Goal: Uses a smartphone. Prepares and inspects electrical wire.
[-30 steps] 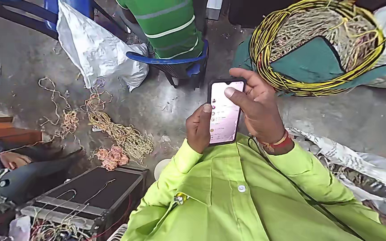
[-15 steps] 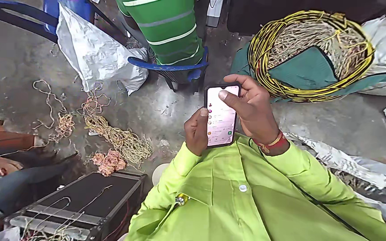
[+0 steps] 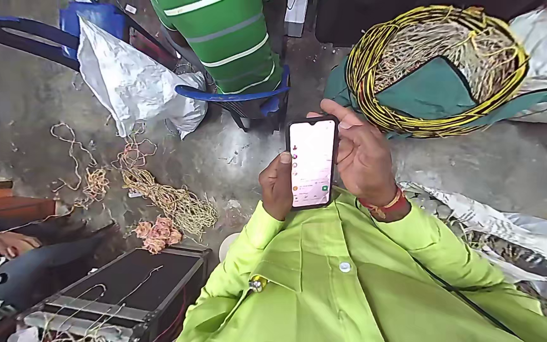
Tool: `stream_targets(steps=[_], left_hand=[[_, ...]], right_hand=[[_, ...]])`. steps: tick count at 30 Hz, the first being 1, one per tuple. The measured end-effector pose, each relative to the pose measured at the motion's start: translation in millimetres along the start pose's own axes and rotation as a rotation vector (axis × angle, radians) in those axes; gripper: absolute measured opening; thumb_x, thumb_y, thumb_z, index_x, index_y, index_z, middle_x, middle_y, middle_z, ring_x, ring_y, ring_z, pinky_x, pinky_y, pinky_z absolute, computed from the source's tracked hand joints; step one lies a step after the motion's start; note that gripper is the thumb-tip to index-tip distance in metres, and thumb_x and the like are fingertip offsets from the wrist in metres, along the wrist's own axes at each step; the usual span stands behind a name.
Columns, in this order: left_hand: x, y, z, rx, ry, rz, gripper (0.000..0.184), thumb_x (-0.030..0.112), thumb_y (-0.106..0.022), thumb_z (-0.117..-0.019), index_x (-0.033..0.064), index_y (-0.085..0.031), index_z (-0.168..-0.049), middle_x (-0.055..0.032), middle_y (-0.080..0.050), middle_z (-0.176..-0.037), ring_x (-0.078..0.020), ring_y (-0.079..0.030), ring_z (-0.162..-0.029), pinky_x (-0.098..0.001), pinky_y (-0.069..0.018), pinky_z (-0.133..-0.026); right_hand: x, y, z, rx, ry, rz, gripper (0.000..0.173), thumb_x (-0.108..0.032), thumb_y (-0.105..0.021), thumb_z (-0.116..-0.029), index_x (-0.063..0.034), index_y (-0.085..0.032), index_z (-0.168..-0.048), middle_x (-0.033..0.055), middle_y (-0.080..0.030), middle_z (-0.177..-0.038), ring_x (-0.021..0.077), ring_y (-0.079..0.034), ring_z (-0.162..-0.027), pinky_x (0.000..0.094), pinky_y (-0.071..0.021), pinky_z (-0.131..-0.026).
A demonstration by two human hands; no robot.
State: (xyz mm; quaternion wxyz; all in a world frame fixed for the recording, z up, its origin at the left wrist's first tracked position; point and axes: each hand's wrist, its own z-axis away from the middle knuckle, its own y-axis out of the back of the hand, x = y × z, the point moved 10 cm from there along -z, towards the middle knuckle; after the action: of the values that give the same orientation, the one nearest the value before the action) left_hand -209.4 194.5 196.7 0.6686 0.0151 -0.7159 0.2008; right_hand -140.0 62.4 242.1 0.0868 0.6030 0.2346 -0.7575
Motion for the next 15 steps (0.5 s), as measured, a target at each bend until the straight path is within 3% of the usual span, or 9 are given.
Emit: stream_targets(steps=[5, 9, 15], left_hand=[[-1.0, -3.1, 7.1, 0.002, 0.039, 0.029, 0.041, 0.037, -0.038, -0.1118, 0.0124, -0.070, -0.106, -0.0004, -0.073, -0.084, -0.0079, -0.072, -0.071, -0.0279, -0.0624, -0.063], [-0.1, -1.2, 11.6, 0.010, 0.048, 0.042, 0.041, 0.035, -0.037, -0.1123, 0.0114, -0.070, -0.107, -0.0003, -0.075, -0.088, -0.0084, -0.074, -0.076, -0.0297, -0.0642, -0.068], [1.3, 4.9, 22.6, 0.035, 0.088, -0.023, 0.044, 0.044, -0.037, -0.1106, 0.0152, -0.070, -0.108, -0.0001, -0.073, -0.085, -0.0070, -0.071, -0.070, -0.0265, -0.0619, -0.061]], right_hand=[[3.8, 3.9, 11.5, 0.012, -0.019, -0.019, 0.050, -0.018, -0.027, -0.1090, -0.0192, -0.045, -0.156, 0.0037, -0.063, -0.141, 0.0140, -0.070, -0.096, 0.0270, -0.0596, -0.073], [6.2, 1.0, 17.3, 0.000, -0.005, -0.035, 0.051, -0.016, -0.029, -0.1088, -0.0200, -0.039, -0.159, 0.0049, -0.061, -0.141, 0.0139, -0.070, -0.097, 0.0281, -0.0605, -0.074], [17.3, -8.6, 28.8, -0.036, -0.037, -0.047, 0.053, -0.010, -0.039, -0.1073, -0.0160, -0.035, -0.159, 0.0078, -0.064, -0.134, 0.0160, -0.071, -0.099, 0.0317, -0.0626, -0.080]])
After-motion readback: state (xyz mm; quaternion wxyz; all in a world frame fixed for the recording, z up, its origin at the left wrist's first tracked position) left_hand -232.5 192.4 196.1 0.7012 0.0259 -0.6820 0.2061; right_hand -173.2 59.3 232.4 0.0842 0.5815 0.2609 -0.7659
